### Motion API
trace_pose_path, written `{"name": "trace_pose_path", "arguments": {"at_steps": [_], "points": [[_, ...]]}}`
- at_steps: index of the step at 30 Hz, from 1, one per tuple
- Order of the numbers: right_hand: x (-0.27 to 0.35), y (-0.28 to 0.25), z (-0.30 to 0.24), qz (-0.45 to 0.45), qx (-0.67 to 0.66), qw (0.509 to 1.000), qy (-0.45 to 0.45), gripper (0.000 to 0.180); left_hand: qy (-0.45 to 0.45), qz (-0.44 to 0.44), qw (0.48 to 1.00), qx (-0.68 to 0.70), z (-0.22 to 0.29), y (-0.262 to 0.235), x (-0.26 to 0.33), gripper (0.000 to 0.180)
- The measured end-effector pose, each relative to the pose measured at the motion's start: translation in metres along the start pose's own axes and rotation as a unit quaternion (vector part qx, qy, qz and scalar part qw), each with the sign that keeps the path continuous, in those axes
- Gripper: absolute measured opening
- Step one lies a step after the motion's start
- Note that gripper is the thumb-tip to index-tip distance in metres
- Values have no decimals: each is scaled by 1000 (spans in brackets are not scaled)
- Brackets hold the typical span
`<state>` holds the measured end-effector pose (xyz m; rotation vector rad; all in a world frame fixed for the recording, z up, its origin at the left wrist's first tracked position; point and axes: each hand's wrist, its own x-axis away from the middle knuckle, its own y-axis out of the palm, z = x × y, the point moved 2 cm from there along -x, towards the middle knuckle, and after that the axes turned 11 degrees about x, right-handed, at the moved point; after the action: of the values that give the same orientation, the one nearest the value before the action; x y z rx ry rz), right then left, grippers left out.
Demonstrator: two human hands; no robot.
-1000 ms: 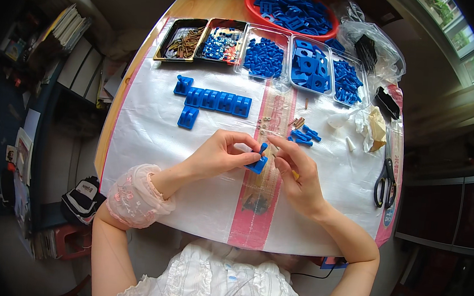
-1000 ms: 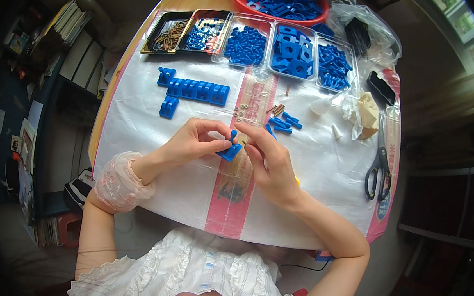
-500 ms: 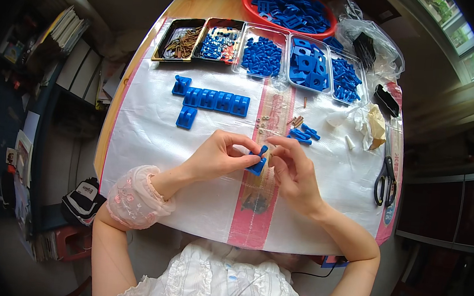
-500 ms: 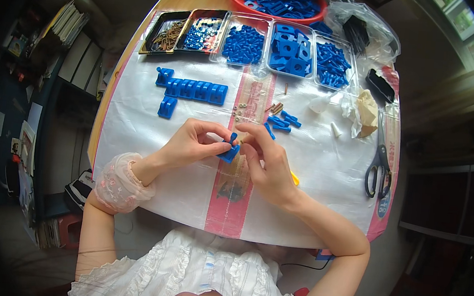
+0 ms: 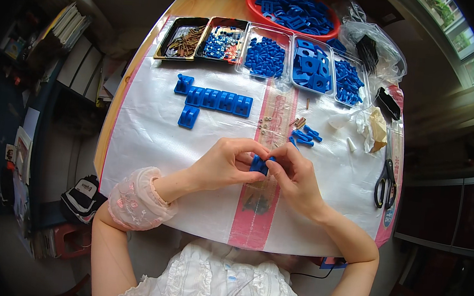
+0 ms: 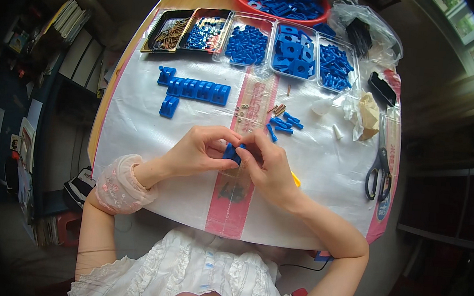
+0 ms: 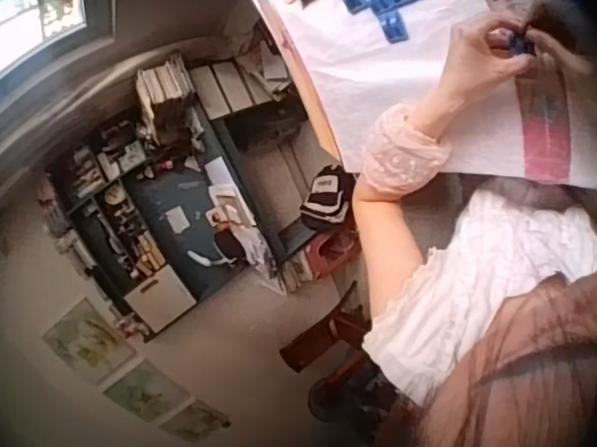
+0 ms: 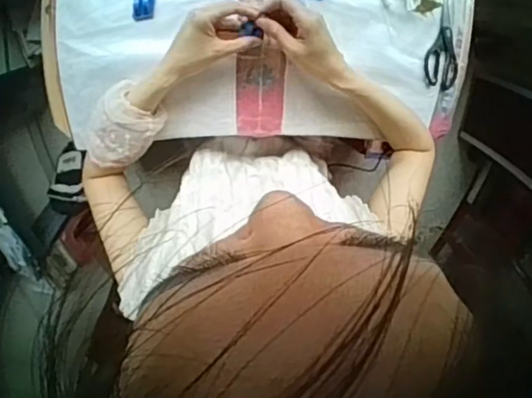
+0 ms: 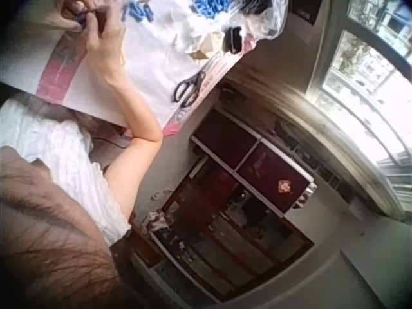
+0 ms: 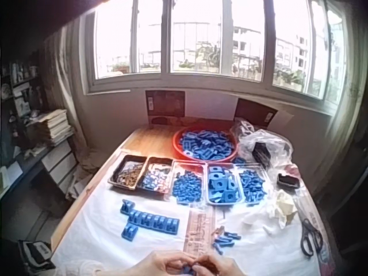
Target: Assembling small blue plastic components using a screwdriver and screws on a table.
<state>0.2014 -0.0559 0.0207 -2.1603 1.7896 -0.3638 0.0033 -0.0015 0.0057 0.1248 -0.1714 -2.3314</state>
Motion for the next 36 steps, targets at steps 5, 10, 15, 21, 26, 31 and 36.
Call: {"name": "trace_pose_path", "arguments": {"at_steps": [5, 10, 15, 21, 26, 31, 36], "points": [[4, 5, -2, 40, 48, 997, -45, 10, -84, -1, 996, 9, 3, -2, 0, 40], [3, 9, -3, 60, 99, 988, -102, 12, -81, 4, 997, 14, -3, -3, 1, 40], [1, 8, -3, 45, 87, 991, -91, 14, -85, 8, 996, 14, -4, -4, 0, 35], [-4, 2, -4, 49, 107, 987, -112, 16, -89, 30, 995, 25, -3, -1, -3, 21], [-4, -6, -14, 17, 55, 997, -43, 28, -75, 27, 991, 108, -7, -10, -7, 18], [0, -18, -18, 23, -25, 998, -43, 35, -94, -11, 963, 253, -9, -22, -11, 18], [1, -21, -24, -3, -126, 992, -26, 39, -112, -65, 923, 362, -7, -30, -7, 19]]}}
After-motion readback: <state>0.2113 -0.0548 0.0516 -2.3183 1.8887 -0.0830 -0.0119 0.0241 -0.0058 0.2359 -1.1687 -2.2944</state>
